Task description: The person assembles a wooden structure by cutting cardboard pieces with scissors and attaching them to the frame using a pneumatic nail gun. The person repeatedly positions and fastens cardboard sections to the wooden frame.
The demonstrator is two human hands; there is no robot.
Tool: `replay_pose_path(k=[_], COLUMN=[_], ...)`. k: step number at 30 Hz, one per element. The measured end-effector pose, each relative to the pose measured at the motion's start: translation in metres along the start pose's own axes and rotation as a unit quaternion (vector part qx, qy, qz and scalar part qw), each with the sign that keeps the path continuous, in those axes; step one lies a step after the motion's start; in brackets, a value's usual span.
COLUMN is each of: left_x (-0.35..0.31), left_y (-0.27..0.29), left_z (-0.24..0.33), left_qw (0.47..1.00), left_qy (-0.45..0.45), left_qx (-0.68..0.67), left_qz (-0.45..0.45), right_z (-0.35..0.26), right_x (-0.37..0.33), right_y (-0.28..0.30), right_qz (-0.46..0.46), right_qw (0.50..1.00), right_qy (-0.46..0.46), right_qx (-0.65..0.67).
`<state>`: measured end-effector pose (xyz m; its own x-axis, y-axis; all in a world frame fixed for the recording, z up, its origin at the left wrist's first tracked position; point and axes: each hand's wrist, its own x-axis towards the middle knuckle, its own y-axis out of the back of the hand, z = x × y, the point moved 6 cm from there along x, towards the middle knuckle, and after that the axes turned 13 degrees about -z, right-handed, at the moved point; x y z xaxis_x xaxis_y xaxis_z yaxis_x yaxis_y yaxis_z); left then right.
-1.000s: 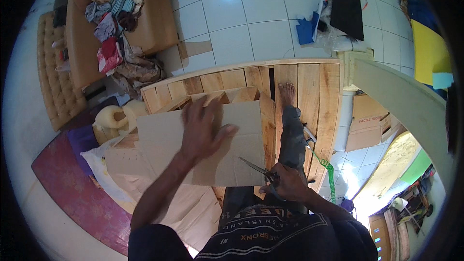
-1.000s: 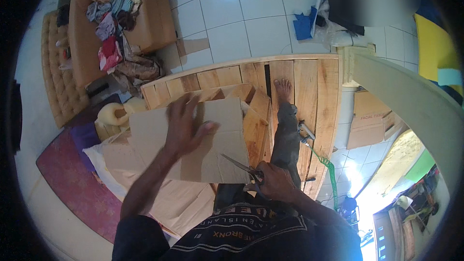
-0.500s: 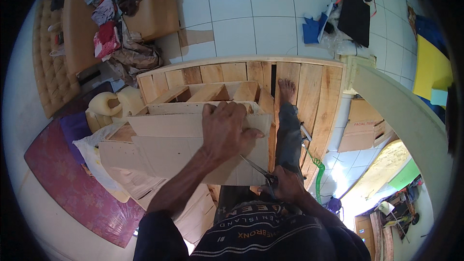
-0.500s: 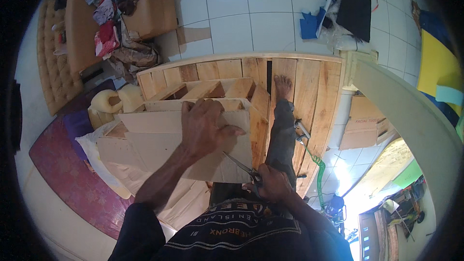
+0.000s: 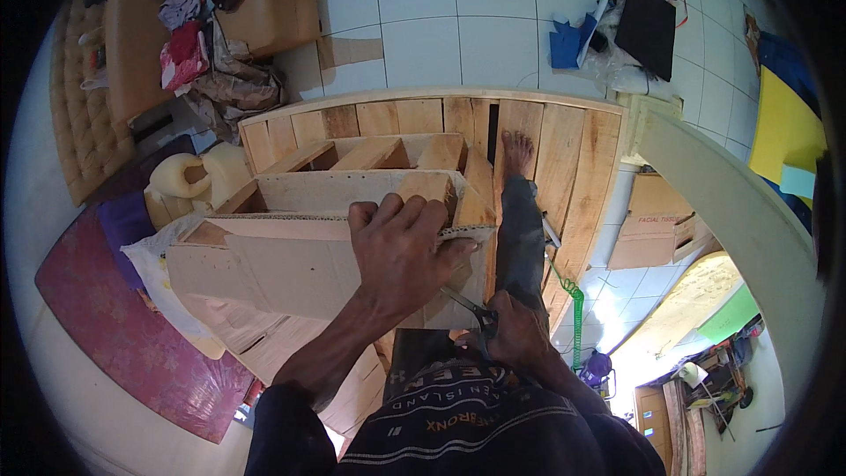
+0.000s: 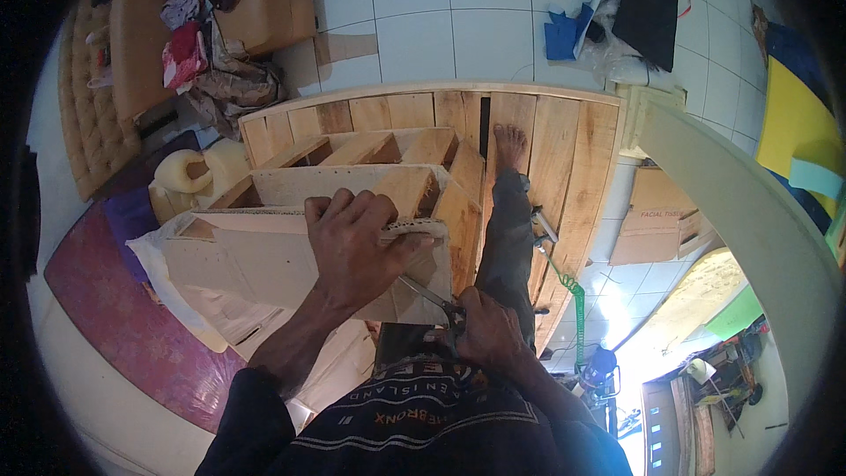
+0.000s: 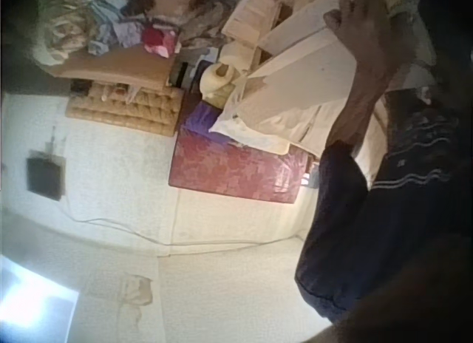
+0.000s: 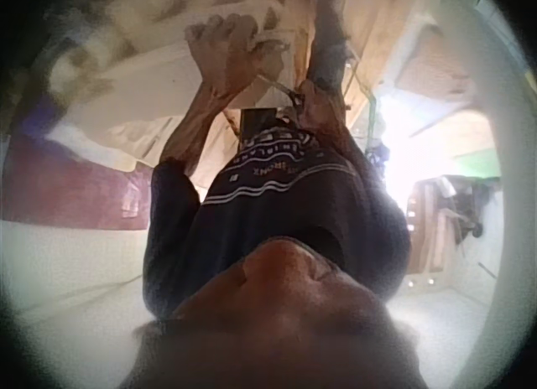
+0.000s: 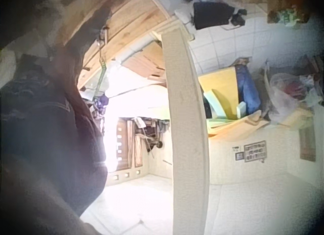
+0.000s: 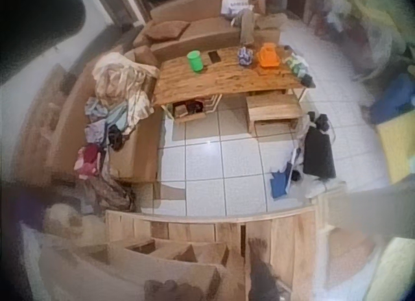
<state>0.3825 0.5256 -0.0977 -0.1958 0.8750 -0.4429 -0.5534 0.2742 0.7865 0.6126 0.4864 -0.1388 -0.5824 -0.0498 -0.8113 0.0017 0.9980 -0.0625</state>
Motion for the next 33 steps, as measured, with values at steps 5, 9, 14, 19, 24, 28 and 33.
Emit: replay_pose_path(k=[5,9,14,19,24,28,33], left_x=[0.021,0.032,0.027,0.014,0.0,-0.004,-0.005], left_y=[-0.002,-0.007,-0.04,-0.066,-0.1,-0.095,-0.092], left_z=[-0.005,0.01,0.06,0.062,0.053,0.056,0.057], left_qw=[0.995,0.983,0.899,0.845,0.816,0.859,0.883], left_qy=[0.022,0.032,-0.256,-0.396,-0.335,-0.333,-0.314], left_qx=[0.003,0.102,0.262,0.189,0.187,0.164,0.155], left_qz=[-0.092,-0.151,-0.24,-0.305,-0.431,-0.353,-0.314], right_z=[0.007,0.005,0.019,0.04,0.034,0.024,-0.005], right_x=[0.003,-0.003,-0.019,-0.043,-0.051,-0.032,0.005], right_y=[-0.01,-0.011,-0.02,-0.03,-0.023,-0.008,0.01], right_qz=[-0.042,0.038,0.056,0.03,0.024,0.008,0.059], right_qw=[0.999,0.999,0.997,0.991,0.995,0.997,0.995], right_qy=[-0.017,0.007,-0.016,-0.076,-0.055,-0.059,0.081], right_qx=[-0.003,-0.008,0.048,0.109,0.082,0.055,0.021])
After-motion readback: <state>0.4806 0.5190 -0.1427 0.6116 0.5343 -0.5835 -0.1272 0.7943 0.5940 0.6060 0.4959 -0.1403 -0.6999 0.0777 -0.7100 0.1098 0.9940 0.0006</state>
